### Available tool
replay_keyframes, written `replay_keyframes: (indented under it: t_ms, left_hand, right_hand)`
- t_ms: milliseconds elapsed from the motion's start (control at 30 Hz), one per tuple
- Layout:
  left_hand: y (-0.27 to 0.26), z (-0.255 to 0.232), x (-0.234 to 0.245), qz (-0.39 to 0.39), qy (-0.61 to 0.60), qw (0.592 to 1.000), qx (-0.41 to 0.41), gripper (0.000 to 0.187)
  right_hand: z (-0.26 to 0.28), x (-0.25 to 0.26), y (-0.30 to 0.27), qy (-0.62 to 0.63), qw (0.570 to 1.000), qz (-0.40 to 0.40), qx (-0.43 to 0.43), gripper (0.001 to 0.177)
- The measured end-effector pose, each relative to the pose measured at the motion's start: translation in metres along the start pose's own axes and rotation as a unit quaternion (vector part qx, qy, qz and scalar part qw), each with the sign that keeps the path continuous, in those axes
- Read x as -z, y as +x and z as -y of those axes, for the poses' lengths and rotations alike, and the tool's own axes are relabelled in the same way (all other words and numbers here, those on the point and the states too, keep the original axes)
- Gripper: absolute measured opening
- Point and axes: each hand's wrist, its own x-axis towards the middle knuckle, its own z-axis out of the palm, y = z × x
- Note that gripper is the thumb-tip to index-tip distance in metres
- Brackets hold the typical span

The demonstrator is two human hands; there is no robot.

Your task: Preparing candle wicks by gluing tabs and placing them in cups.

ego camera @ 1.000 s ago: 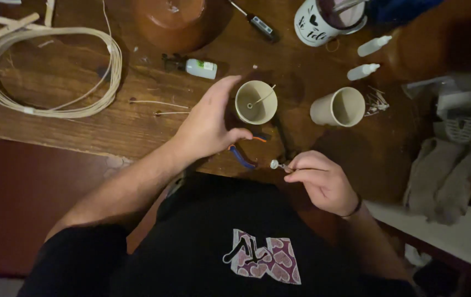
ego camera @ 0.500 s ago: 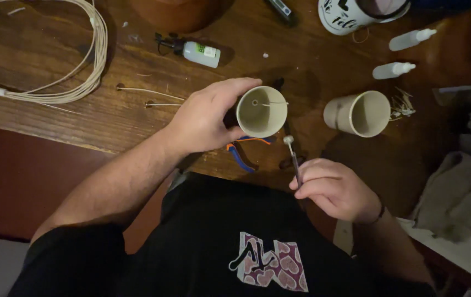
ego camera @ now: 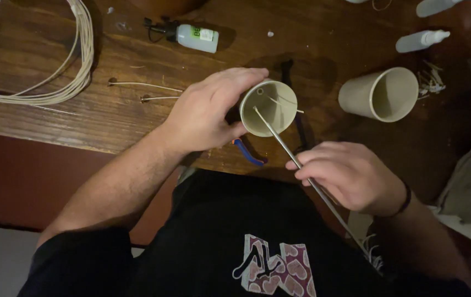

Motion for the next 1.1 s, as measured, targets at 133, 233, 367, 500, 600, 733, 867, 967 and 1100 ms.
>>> replay_keyframes:
  t_ms: [133, 233, 367, 500, 600, 733, 867, 967, 1100]
  left_hand:
    - [-0.001, 0.001, -0.003, -0.002, 0.015, 1.0, 0.011, 0.077]
    - [-0.002, 0.0, -0.005, -0.013, 0.023, 1.0, 0.005, 0.077]
    - [-0.002, -0.004, 0.002, -0.005, 0.038, 0.999, -0.035, 0.063]
    - [-0.003, -0.003, 0.0, -0.004, 0.029, 0.999, -0.024, 0.066]
    - [-0.003, -0.004, 0.001, -0.003, 0.037, 0.999, -0.025, 0.064]
    - [-0.003, -0.005, 0.002, -0.003, 0.039, 0.999, -0.021, 0.066]
    - [-0.003, -0.005, 0.003, 0.001, 0.044, 0.999, -0.012, 0.068]
    - [-0.004, -0.003, 0.001, -0.012, 0.044, 0.999, -0.024, 0.067]
    - [-0.003, -0.002, 0.001, 0.0, 0.043, 0.999, -0.02, 0.069]
  right_hand:
    - [0.012, 0.004, 0.012, -0.018, 1.0, -0.01, -0.008, 0.014]
    - [0.022, 0.005, 0.016, -0.068, 0.997, -0.007, -0.042, 0.013]
    - [0.025, 0.009, 0.015, -0.142, 0.983, 0.044, -0.111, 0.02]
    - [0.029, 0.005, 0.026, -0.195, 0.972, 0.027, -0.127, 0.019]
    - [0.028, 0.001, 0.032, -0.208, 0.966, 0.029, -0.149, 0.021]
    - [0.03, -0.002, 0.044, -0.173, 0.958, 0.04, -0.227, 0.018]
    - [0.031, -0.004, 0.05, -0.19, 0.966, -0.008, -0.176, 0.016]
    - [0.031, -0.005, 0.053, -0.192, 0.968, -0.02, -0.158, 0.015]
    - [0.03, -0.007, 0.056, -0.205, 0.966, -0.027, -0.153, 0.014]
